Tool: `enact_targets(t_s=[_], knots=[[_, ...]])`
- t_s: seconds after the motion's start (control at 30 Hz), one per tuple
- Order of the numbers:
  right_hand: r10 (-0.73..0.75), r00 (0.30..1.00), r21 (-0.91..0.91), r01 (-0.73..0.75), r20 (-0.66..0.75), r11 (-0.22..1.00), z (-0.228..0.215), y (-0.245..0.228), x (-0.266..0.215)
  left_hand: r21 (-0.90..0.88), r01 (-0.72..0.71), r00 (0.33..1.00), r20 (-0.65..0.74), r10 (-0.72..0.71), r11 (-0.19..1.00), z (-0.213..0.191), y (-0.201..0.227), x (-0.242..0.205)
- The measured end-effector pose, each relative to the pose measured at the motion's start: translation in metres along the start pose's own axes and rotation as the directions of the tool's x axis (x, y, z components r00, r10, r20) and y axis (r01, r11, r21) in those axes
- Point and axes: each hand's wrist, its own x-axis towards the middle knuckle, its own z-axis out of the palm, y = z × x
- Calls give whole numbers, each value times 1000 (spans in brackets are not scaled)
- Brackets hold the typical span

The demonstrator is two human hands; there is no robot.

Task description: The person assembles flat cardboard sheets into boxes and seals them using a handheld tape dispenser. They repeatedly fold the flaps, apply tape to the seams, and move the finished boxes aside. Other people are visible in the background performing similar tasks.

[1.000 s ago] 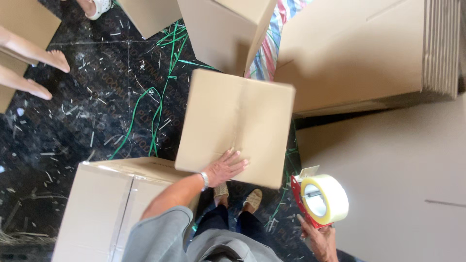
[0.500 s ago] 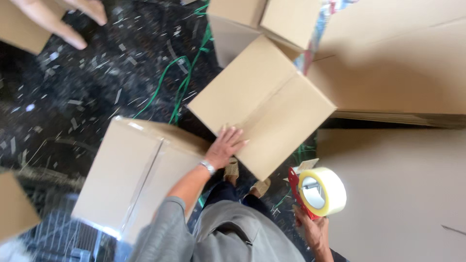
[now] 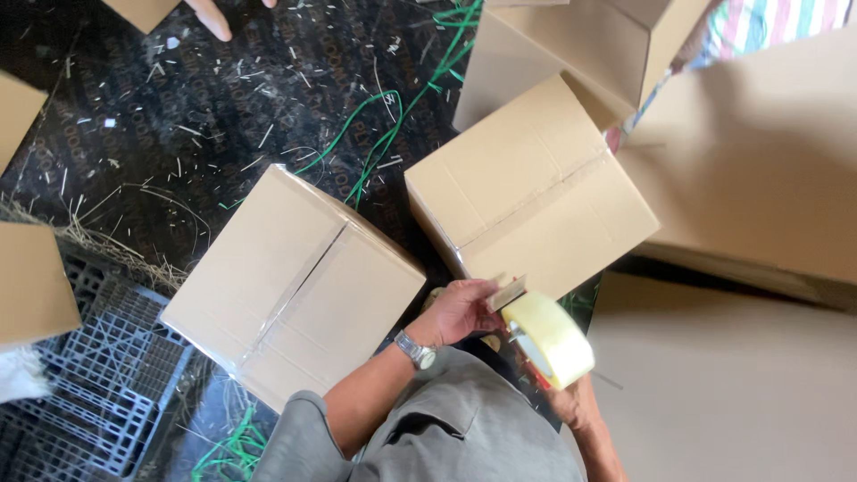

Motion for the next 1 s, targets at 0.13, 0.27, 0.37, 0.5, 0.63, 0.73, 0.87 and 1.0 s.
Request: enact_targets(t_s=[0.13, 0.27, 0.37, 0.5, 0.63, 0.73, 0.87, 1.0], knots=[[25, 996, 241, -45, 84, 969, -13, -1, -1, 117, -98, 994, -44, 103, 988, -3, -2, -8], [26, 997, -342, -2, 66, 940, -35, -4, -5, 351, -335, 910, -120, 397, 874, -9, -32, 3], [84, 994, -411, -50, 64, 910, -52, 12, -13, 449, -411, 838, -156, 522, 794, -11, -61, 13], [265, 964, -457, -228, 18, 860, -80, 44, -29, 666, -305, 778, -238, 581, 681, -16, -87, 22], [288, 957, 220, -284, 17, 933, -92, 63, -29, 841, -291, 658, -170, 733, 456, -48, -50, 31], [384, 923, 474, -331, -16, 816, -73, 54, 0, 773, -312, 589, -299, 751, 552, -82, 32, 54], [-110, 976, -76, 126, 189, 989, 4, 34, 73, 915, -300, 477, -99, 873, 268, -135, 155, 88], [43, 993, -235, -17, 106, 972, 71, 11, 145, 955, -213, 438, -96, 894, 207, -175, 227, 130]])
